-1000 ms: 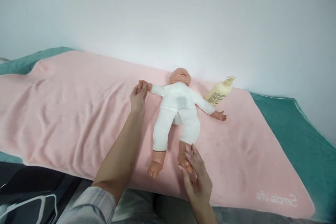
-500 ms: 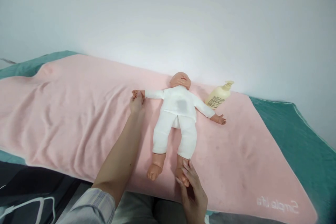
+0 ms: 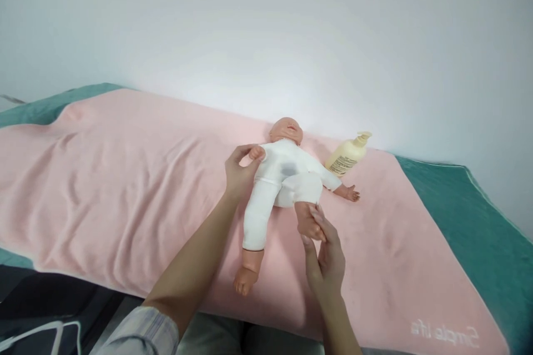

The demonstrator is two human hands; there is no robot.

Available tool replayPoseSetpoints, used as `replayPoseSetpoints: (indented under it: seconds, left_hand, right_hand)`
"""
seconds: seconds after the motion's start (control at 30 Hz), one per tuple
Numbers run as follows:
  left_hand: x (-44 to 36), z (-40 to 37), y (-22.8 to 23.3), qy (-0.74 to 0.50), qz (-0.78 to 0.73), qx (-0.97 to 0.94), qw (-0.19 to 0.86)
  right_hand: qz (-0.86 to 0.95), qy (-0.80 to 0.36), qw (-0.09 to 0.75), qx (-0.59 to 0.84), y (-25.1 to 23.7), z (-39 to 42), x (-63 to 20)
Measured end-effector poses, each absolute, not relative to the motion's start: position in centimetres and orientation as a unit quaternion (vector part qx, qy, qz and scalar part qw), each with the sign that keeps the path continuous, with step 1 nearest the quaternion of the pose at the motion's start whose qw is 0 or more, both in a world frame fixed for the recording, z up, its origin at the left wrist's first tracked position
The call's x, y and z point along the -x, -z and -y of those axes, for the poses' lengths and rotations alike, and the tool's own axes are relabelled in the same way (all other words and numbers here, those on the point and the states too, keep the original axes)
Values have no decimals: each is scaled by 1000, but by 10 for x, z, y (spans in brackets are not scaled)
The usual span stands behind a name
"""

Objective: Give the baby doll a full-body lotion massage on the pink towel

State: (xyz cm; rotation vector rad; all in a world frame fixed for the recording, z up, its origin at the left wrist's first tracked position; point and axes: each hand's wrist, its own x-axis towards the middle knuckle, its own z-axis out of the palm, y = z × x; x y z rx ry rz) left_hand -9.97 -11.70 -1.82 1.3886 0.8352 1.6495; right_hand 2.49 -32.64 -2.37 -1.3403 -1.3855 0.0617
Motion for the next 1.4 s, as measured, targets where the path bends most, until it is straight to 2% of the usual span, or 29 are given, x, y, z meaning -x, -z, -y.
replayPoseSetpoints:
  seconds: [0.2,0.37,0.53,0.77,1.0,1.2,1.4]
  left_hand:
    - [97,118,21,-519,-206,-757,339]
    - [95,115,22,-501,-187,-790,300]
    - [101,114,21,-569,-244,-677,398]
    - [108,97,24,-712,-273,-381,522]
    - [118,80,42,-726,-319,-156,589]
    - [124,73,50,-702,-336,-97,620]
    - [119,82,42,-721,-360,-151,573]
  right_hand:
    - [579,-24,568,585,10,292,-34]
    - [583,-23,580,569,20,291,-30]
    - [586,-2,566,580,25,313,-24]
    - [593,43,517,616,57,370,-15]
    - [658,78,445,603,88,405,-7]
    - [640,90,420,637,103,412,-10]
    - [614,85,441,649,106,409,-6]
